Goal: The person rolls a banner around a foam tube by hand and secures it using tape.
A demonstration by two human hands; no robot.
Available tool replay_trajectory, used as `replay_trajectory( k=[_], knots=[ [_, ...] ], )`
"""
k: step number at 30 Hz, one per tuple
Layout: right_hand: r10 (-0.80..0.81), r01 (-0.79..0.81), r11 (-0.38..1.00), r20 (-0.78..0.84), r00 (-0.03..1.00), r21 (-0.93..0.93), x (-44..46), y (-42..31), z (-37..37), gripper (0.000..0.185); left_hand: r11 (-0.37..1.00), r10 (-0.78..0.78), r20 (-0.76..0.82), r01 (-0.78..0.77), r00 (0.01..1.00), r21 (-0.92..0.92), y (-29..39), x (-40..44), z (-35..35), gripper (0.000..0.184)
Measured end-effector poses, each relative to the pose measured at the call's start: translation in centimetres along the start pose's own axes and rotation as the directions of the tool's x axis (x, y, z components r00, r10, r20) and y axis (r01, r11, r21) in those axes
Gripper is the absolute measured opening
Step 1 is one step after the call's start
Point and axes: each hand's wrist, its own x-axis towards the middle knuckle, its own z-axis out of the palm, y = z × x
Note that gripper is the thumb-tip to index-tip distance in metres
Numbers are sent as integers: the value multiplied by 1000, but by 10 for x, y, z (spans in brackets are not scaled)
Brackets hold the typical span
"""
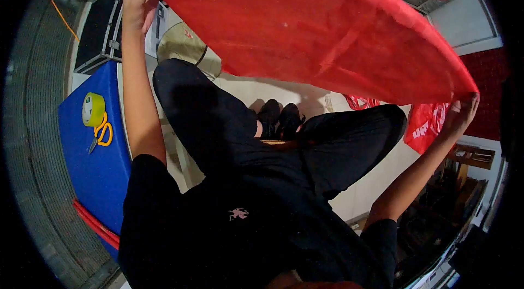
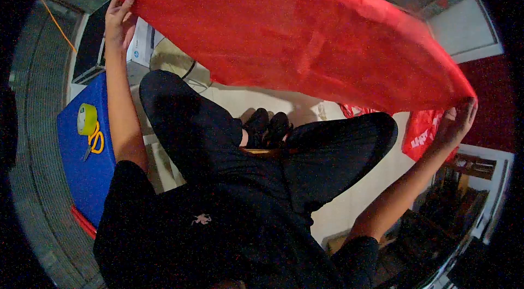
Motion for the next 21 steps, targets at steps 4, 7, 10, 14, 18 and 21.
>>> replay_trajectory(
  k=[4,7,10,14,18,21],
  knots=[
    [23,-27,997,58,998,78,-10,16,-7,30,1000,-5,94,4,996,5,14,-14,18,33],
    [-62,98,978,192,979,-185,-8,27,-15,37,994,-84,22,82,996,73,12,-9,2,33],
    [56,-48,997,125,991,-64,-16,12,19,44,998,-59,25,59,998,0,9,-3,-5,37],
    [74,-53,979,101,992,-198,-15,-2,16,51,998,-11,3,10,1000,54,21,-5,3,49],
    [106,-152,986,460,882,65,-25,-18,27,52,992,-47,226,19,973,125,30,-15,14,65],
    [169,-297,935,493,853,194,-4,-17,11,54,977,-59,266,1,962,214,30,-15,14,67]
  ],
)
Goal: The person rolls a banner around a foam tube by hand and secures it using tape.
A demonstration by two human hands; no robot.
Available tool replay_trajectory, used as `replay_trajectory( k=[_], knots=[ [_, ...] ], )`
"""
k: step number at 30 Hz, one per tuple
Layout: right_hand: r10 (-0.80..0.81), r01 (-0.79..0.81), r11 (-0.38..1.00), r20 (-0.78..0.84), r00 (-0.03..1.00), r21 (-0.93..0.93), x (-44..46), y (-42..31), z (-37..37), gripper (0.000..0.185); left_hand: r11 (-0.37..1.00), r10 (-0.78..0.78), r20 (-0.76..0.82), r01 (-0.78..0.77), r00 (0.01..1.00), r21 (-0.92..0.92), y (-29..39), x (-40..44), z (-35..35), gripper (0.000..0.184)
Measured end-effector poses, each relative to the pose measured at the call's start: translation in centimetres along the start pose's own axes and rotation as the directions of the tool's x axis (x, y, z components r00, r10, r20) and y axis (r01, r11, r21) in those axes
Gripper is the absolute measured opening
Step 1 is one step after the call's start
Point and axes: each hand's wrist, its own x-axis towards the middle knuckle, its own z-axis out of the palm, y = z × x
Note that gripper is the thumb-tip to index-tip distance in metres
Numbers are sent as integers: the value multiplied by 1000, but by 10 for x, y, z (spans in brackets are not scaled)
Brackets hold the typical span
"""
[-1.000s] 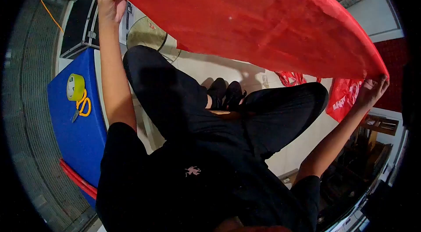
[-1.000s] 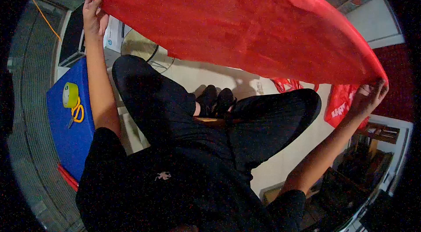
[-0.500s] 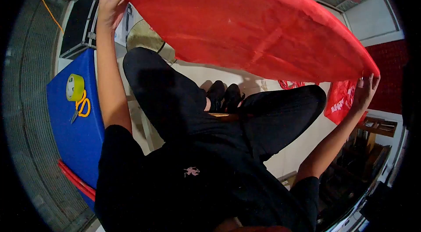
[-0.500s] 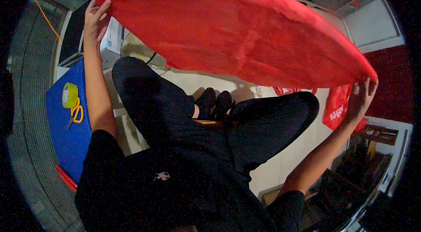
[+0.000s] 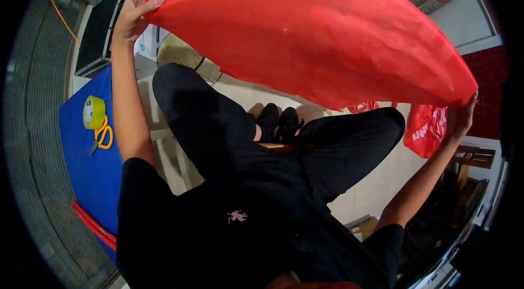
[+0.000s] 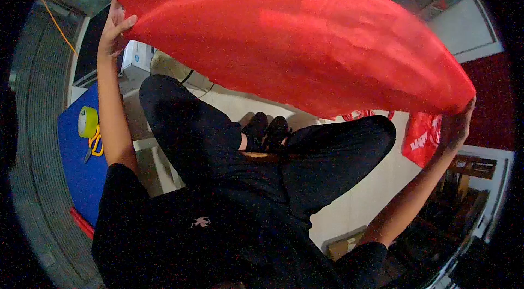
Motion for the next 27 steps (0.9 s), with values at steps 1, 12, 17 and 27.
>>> replay_trajectory(
  k=[1,12,17,27],
  knots=[
    [-98,135,878,103,990,-459,-1,0,-22,54,999,0,10,0,1000,47,0,1,0,67],
    [-368,167,843,-320,873,-512,-4,3,-15,50,972,5,-214,-55,977,-228,2,22,-4,54],
    [-367,82,508,-129,921,-857,3,-1,-66,49,995,0,-11,-1,1000,-95,20,7,18,61],
    [20,-41,998,-384,923,-45,0,-8,2,59,979,-37,-188,-3,982,-205,1,22,-13,48]
  ],
)
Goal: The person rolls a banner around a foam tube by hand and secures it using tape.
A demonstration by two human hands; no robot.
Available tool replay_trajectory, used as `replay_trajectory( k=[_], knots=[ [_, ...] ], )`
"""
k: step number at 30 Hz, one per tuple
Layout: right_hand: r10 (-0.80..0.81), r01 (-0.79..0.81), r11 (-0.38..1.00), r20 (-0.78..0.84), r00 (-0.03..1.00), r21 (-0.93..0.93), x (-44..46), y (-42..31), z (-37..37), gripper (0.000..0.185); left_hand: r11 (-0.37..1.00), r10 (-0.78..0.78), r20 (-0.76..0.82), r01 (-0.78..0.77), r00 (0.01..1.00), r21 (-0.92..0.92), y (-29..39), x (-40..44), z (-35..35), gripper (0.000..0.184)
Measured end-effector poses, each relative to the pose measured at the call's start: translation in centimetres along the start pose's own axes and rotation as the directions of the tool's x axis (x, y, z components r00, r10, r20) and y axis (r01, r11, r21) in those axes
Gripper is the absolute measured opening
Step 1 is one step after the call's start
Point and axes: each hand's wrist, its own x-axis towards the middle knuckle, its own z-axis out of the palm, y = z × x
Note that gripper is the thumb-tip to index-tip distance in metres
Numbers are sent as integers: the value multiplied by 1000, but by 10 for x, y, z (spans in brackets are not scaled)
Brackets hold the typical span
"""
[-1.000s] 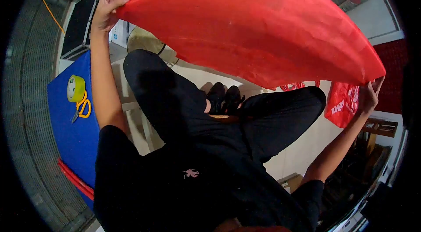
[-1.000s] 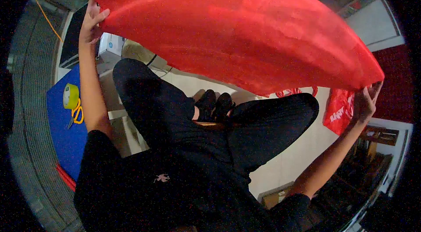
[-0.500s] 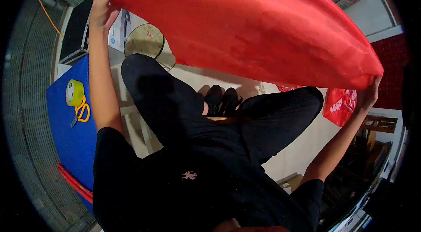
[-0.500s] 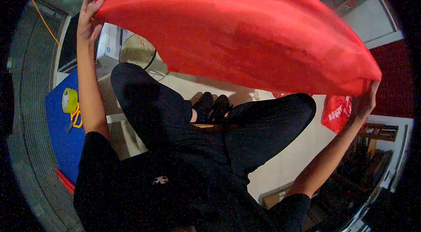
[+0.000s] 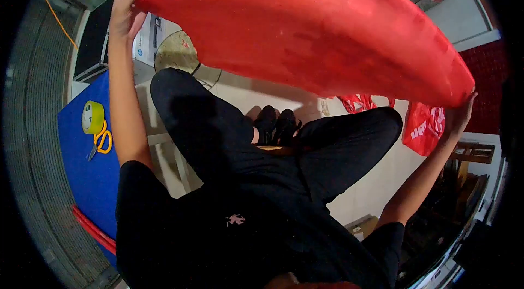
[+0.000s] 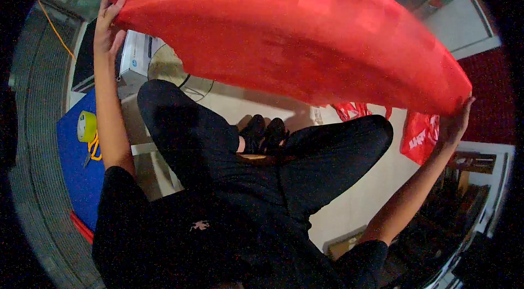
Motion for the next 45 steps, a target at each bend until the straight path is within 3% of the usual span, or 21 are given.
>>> replay_trajectory(
  k=[1,2,4,5,8,10,12,14,15,16,18,22,23,25,28,29,33,39,41,43,45],
  knots=[
    [4,-4,1000,-7,1000,-2,1,2,-4,59,1000,-6,70,4,998,27,2,-5,3,50],
    [-328,329,646,139,934,-689,3,4,-10,54,1000,-11,74,9,997,26,6,-11,13,50],
    [-412,432,-166,460,787,-887,10,4,-28,52,983,12,118,-34,993,182,13,-23,32,56],
    [-429,478,200,362,827,-855,17,2,-40,54,983,10,119,-31,993,182,13,-23,31,56],
    [-349,379,714,171,921,-588,24,-2,-55,49,993,-35,212,10,977,117,11,-16,4,57],
    [-199,192,918,18,980,-348,9,-4,-27,48,935,-61,172,117,983,-336,1,0,-23,56],
    [-139,144,944,38,990,-298,-1,-2,-3,50,958,-68,153,107,986,-267,5,2,-6,53],
    [-81,93,965,59,995,-246,12,-4,-14,52,1000,29,-102,-28,994,13,4,7,-3,51],
    [-32,41,998,185,982,-48,39,-10,-51,51,997,80,-117,-81,990,-6,1,8,-12,54],
    [-125,172,964,223,967,-205,33,-5,-46,48,997,77,-115,-79,990,-6,3,5,-11,54],
    [-309,418,767,292,905,-486,19,3,-30,43,1000,-6,145,1,989,29,8,-2,-6,59],
    [-386,387,658,153,910,-646,23,-7,-31,47,998,-44,269,28,962,63,10,-15,4,59],
    [-342,353,737,131,930,-577,23,-9,-34,53,998,-43,268,27,962,62,9,-16,-4,59],
    [-294,328,764,152,944,-556,18,-11,-36,60,961,-124,71,138,990,-238,5,-16,-25,51],
    [-144,126,938,-32,989,-324,-3,-10,-4,64,931,-118,227,187,967,-313,2,7,-20,43],
    [-112,110,931,15,994,-349,2,-10,-5,64,970,-166,-103,143,981,-196,8,11,-17,39],
    [107,-123,991,246,964,52,8,-12,-3,62,998,4,-16,-5,1000,-66,4,5,3,44],
    [-300,242,816,-26,954,-525,12,-2,7,51,996,-51,157,40,986,74,13,-23,25,56],
    [-180,153,921,-44,983,-359,0,-4,14,52,997,-28,176,14,984,82,17,-25,29,55],
    [-53,57,981,24,998,-188,-3,-4,1,51,970,-192,-47,182,980,-163,20,-23,19,53],
    [-55,61,981,39,998,-183,3,-1,-17,51,983,-119,-31,114,992,-145,1,0,-8,50]
  ],
)
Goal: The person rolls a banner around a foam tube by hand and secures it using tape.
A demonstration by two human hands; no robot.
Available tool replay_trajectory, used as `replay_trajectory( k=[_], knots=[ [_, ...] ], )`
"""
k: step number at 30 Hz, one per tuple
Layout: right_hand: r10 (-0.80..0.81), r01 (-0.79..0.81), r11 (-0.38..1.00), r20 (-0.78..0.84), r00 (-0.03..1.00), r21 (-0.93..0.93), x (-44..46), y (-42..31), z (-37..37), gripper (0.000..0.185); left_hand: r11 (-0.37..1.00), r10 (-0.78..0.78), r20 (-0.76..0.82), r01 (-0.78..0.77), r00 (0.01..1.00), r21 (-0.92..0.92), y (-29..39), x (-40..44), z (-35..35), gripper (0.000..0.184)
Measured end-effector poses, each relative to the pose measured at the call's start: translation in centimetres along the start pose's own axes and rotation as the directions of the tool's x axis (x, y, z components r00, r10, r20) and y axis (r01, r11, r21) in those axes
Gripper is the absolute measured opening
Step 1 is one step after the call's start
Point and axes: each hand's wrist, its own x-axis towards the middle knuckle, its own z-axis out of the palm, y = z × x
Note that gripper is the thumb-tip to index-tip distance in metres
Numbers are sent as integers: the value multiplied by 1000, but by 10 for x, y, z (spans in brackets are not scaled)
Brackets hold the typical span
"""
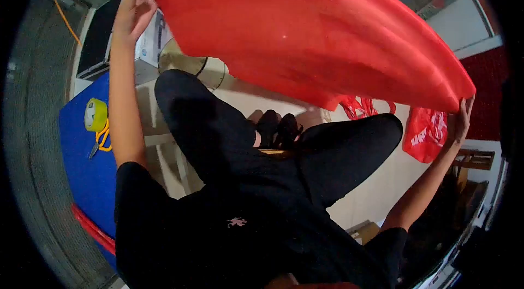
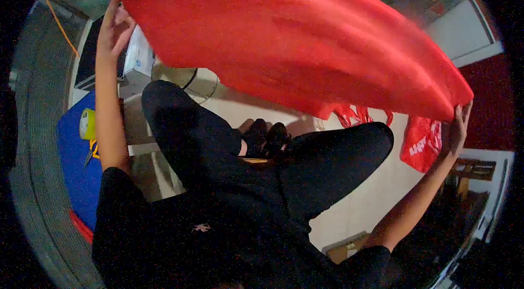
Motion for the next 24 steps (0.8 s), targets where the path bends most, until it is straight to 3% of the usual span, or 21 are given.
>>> replay_trajectory(
  k=[1,3,4,6,7,8,11,13,14,15,17,19,21,23,24],
  knots=[
    [-4,4,1000,1,1000,-5,1,4,-3,51,998,58,38,-58,998,9,-1,8,-10,47],
    [-29,30,999,-19,999,15,6,4,-2,51,991,57,44,-62,997,120,12,-12,37,44],
    [18,-30,985,71,997,169,15,-1,-12,49,988,49,135,-68,990,136,12,-16,38,48],
    [-90,90,995,0,996,-31,40,15,-48,44,985,28,236,-67,971,159,13,-20,45,54],
    [-95,95,995,-4,995,-16,36,18,-46,44,982,10,277,-61,961,176,12,-23,47,56],
    [-305,300,834,66,950,-462,30,15,-44,44,981,0,308,-60,951,184,12,-27,49,59],
    [-362,374,619,171,916,-691,21,13,-55,44,980,22,322,-84,947,181,14,-30,52,61],
    [-204,182,929,-35,978,-322,4,7,-28,51,985,-51,354,105,934,-136,16,-24,38,53],
    [-69,35,969,-135,988,-245,-10,-2,13,60,982,-11,282,63,959,-177,12,-15,36,40],
    [-67,33,969,-129,989,-245,-10,2,7,60,982,-10,276,61,961,-177,12,-11,38,40],
    [50,-48,996,19,999,-70,-14,10,-5,67,998,-25,111,18,994,63,14,-7,42,30],
    [70,-73,991,-29,997,-116,-14,11,-2,62,999,20,122,-25,992,37,10,-9,45,34],
    [179,-189,963,69,981,190,-7,8,1,58,999,-16,139,10,990,44,11,-17,47,44],
    [171,-176,972,48,984,157,26,25,-63,50,993,-51,179,31,983,112,10,-25,50,49],
    [-109,129,958,90,990,-256,25,25,-64,47,983,-84,210,46,974,179,9,-29,51,54]
  ],
)
